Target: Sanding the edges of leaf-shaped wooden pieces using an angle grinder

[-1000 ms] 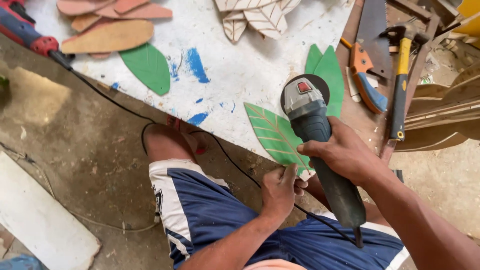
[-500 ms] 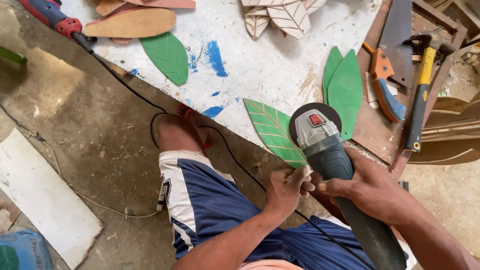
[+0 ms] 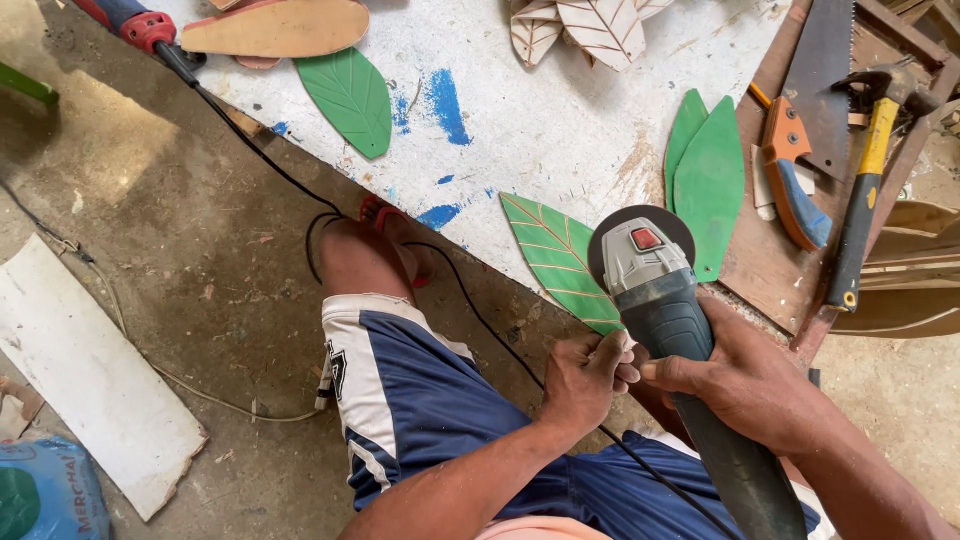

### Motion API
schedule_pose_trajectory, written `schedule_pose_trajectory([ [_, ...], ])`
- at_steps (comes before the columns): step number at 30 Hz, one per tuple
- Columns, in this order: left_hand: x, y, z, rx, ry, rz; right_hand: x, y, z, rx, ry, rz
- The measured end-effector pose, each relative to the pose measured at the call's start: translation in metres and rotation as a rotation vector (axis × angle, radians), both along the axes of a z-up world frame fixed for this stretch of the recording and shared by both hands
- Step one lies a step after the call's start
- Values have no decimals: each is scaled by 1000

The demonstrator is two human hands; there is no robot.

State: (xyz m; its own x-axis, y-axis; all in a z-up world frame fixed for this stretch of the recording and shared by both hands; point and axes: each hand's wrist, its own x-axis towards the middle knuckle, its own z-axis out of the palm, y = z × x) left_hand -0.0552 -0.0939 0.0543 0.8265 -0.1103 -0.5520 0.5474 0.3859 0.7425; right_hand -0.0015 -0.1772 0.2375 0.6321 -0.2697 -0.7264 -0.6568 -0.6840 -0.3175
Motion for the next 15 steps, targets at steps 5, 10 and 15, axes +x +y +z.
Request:
schedule_pose_trajectory([
  [5, 0, -2, -3, 17, -4, -9, 9, -6, -13, 69, -21, -10],
  [10, 0, -5, -2, 9, 42, 32, 24, 9, -12, 174, -19, -129],
  [15, 5, 3, 14, 113, 69, 52, 30, 17, 6, 130, -113, -162],
])
